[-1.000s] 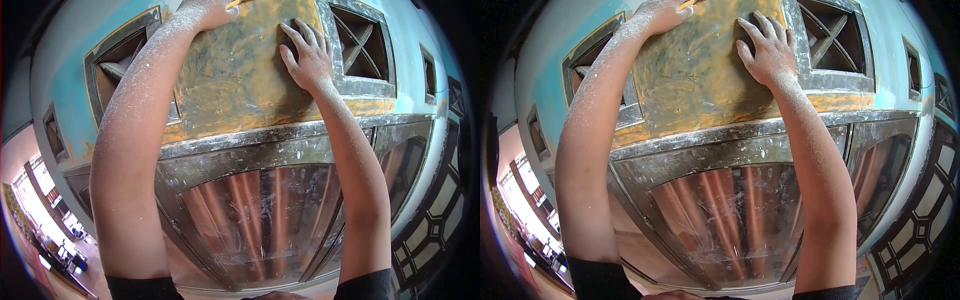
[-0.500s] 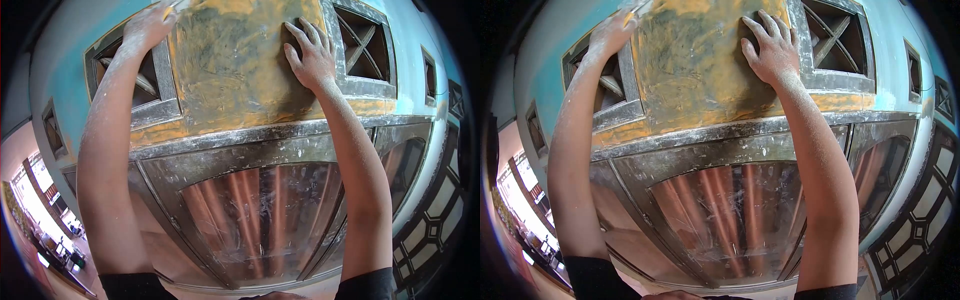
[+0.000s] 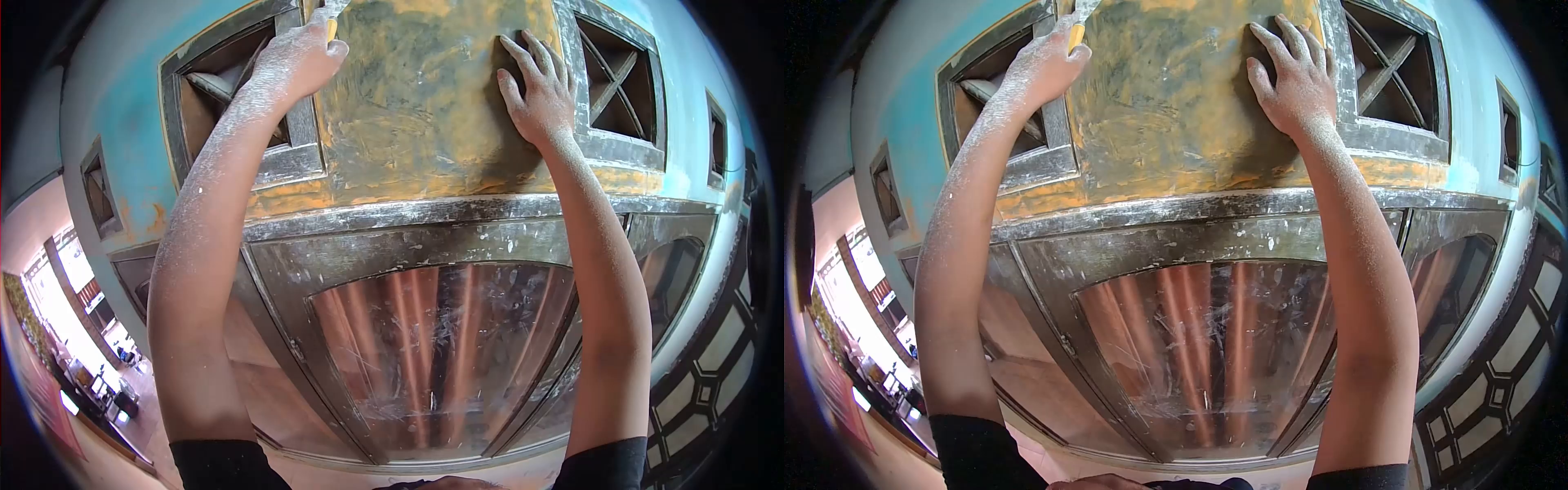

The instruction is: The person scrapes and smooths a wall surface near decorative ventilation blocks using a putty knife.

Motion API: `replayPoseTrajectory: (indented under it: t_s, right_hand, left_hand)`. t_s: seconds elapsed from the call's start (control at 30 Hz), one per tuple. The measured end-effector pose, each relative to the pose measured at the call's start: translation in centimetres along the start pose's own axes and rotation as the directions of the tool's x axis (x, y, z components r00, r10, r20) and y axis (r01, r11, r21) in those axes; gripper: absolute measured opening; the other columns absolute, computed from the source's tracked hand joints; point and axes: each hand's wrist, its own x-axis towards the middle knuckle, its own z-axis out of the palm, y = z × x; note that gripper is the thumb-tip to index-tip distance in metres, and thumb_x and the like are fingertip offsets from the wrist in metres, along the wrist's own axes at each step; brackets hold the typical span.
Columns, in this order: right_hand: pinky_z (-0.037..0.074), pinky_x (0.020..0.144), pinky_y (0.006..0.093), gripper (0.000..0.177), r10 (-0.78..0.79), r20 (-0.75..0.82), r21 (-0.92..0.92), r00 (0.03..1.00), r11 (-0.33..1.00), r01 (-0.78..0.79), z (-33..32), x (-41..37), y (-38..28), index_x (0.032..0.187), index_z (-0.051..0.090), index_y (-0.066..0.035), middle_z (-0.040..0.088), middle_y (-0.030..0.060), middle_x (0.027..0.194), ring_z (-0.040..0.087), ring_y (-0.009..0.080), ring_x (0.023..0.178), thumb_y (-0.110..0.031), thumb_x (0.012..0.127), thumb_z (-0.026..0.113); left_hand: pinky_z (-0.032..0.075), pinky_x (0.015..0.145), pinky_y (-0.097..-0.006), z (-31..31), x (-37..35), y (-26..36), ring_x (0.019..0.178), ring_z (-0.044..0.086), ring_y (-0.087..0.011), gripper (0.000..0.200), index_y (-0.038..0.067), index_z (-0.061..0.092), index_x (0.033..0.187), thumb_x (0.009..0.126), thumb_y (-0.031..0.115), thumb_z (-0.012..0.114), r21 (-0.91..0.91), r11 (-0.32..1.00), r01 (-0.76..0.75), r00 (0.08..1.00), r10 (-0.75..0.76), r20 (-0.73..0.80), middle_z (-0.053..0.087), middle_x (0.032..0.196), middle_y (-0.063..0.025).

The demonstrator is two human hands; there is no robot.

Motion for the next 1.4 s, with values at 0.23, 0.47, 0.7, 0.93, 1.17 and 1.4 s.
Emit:
replayPoseTrajectory:
  t_s: [0.23,0.47,0.7,0.93,1.17,1.4]
  right_hand:
    - [0.023,0.124,0.0503,0.052,-0.004,0.004,-0.026,1.000,1.000,0.004,-0.1,-0.1,0.0,0.151,0.047,-0.034,0.041,0.0043,0.161,0.034,0.0285,0.150,-0.046,0.101,0.053]
    - [0.022,0.124,0.0509,0.050,-0.006,-0.020,0.013,1.000,1.000,0.006,0.2,-0.2,0.2,0.149,0.051,-0.033,0.043,0.0036,0.160,0.035,0.0284,0.149,-0.047,0.101,0.053]
    - [0.023,0.123,0.0512,0.051,-0.025,-0.025,0.019,0.999,0.999,0.025,0.4,-0.2,0.5,0.149,0.051,-0.033,0.043,0.0035,0.159,0.036,0.0287,0.149,-0.047,0.101,0.053]
    - [0.023,0.123,0.0508,0.051,-0.016,-0.021,0.008,1.000,1.000,0.016,0.4,-0.1,0.5,0.150,0.049,-0.033,0.043,0.0028,0.160,0.036,0.0280,0.149,-0.046,0.101,0.054]
    - [0.023,0.123,0.0502,0.050,-0.019,-0.023,0.022,1.000,1.000,0.020,0.4,-0.2,0.5,0.150,0.049,-0.033,0.042,0.0030,0.160,0.035,0.0278,0.149,-0.044,0.101,0.054]
    - [0.025,0.122,0.0505,0.050,-0.003,-0.018,0.023,1.000,1.000,0.003,0.1,-0.5,0.4,0.149,0.051,-0.032,0.043,0.0028,0.159,0.036,0.0292,0.148,-0.043,0.100,0.055]
  left_hand:
    - [0.054,0.092,-0.0551,-0.9,-1.9,-1.4,0.103,0.069,-0.0445,0.050,0.002,0.050,0.139,0.098,0.031,0.049,-0.007,0.997,-0.075,0.994,0.076,0.076,0.071,0.108,-0.0282]
    - [0.058,0.082,-0.0548,-0.7,-4.8,0.3,0.093,0.074,-0.0406,0.046,0.001,0.054,0.135,0.097,0.027,0.047,0.103,0.995,0.014,0.997,-0.021,0.072,0.074,0.097,-0.0246]
    - [0.056,0.088,-0.0557,-1.8,-4.4,2.2,0.095,0.073,-0.0401,0.052,0.002,0.052,0.138,0.098,0.034,0.045,0.070,0.997,0.019,0.999,-0.022,0.039,0.073,0.103,-0.0255]
    - [0.055,0.093,-0.0550,-2.3,-3.1,3.4,0.103,0.072,-0.0417,0.053,-0.001,0.056,0.134,0.098,0.036,0.043,0.050,0.997,0.062,0.991,-0.068,0.117,0.073,0.110,-0.0263]
    - [0.047,0.105,-0.0507,-5.8,-2.2,6.6,0.122,0.062,-0.0389,0.057,0.004,0.052,0.144,0.098,0.037,0.046,-0.023,0.981,0.191,0.954,-0.180,0.242,0.065,0.129,-0.0239]
    - [0.054,0.096,-0.0550,-1.7,-2.0,4.4,0.109,0.071,-0.0383,0.056,-0.002,0.056,0.138,0.099,0.037,0.042,0.092,0.994,0.055,0.995,-0.062,0.075,0.072,0.114,-0.0263]
